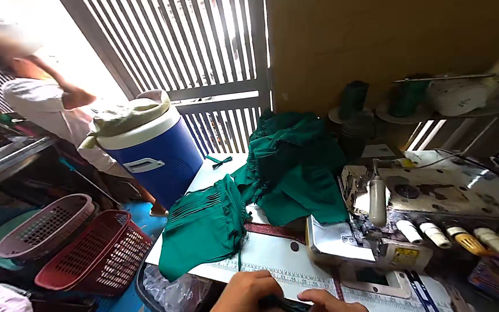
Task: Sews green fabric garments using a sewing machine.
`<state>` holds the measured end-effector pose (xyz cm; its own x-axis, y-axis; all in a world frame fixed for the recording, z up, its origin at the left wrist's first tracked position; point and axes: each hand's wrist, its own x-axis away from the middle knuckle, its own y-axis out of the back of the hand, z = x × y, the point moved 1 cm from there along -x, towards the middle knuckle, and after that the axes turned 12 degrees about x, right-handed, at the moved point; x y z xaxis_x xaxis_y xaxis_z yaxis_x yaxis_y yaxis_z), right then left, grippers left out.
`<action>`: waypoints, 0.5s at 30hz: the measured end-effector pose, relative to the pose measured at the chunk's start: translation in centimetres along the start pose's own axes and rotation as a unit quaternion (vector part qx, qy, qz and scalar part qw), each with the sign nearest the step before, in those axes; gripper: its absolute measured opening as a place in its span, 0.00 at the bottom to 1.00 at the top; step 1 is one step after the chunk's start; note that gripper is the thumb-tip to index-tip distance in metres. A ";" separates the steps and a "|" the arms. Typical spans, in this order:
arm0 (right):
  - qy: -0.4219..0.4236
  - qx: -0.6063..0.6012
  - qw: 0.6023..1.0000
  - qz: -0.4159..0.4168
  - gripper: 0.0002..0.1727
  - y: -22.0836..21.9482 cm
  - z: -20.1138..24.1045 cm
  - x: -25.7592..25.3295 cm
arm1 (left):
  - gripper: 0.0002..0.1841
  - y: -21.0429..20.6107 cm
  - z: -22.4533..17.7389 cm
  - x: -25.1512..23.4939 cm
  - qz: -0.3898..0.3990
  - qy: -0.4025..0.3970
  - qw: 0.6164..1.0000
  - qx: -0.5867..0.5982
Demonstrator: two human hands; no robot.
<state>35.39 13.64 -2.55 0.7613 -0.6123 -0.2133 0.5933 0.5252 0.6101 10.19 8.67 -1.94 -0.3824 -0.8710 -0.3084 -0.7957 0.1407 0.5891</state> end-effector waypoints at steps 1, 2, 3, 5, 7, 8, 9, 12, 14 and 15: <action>0.009 0.014 1.000 -0.003 0.18 -0.1 0.0 -0.1 | 0.09 0.6 0.2 0.3 -0.015 0.003 1.000 -0.002; 0.018 0.025 0.999 -0.009 0.18 -0.3 0.0 -0.2 | 0.09 1.3 0.3 0.5 -0.025 0.006 1.000 -0.006; 0.023 0.030 0.999 -0.018 0.18 -0.3 0.0 -0.3 | 0.08 1.9 0.3 0.7 -0.021 0.009 1.000 -0.007; 0.025 0.031 0.999 -0.038 0.19 -0.2 0.0 -0.2 | 0.05 3.0 -0.1 0.4 0.004 0.014 1.000 -0.012; 0.018 0.030 0.998 -0.058 0.19 0.0 -0.2 -0.1 | 0.07 3.5 -0.9 -0.7 0.007 0.007 1.000 -0.022; 0.012 0.029 0.997 -0.064 0.20 0.2 -0.4 -0.1 | 0.07 3.6 -1.5 -1.6 0.012 -0.001 1.000 -0.021; 0.004 0.027 0.998 -0.065 0.21 0.5 -0.6 -0.1 | 0.09 3.5 -2.2 -2.6 0.023 -0.010 1.000 -0.019; -0.011 -0.011 0.997 -0.076 0.28 1.2 -1.0 -0.3 | 0.11 2.1 -3.2 -5.9 0.066 -0.062 0.996 -0.023; -0.021 -0.043 0.988 -0.144 0.19 1.3 -1.0 -0.1 | 0.09 1.1 -3.3 -8.2 0.060 -0.105 0.993 -0.012; -0.036 -0.050 0.982 -0.180 0.13 1.4 -0.8 0.2 | 0.07 0.8 -3.3 -9.4 0.040 -0.118 0.992 0.005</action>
<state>36.55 14.68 -2.34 0.4791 -0.8068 -0.3457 0.8461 0.3197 0.4265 14.71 15.38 3.92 -0.5437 -0.7221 -0.4276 -0.7621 0.2115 0.6119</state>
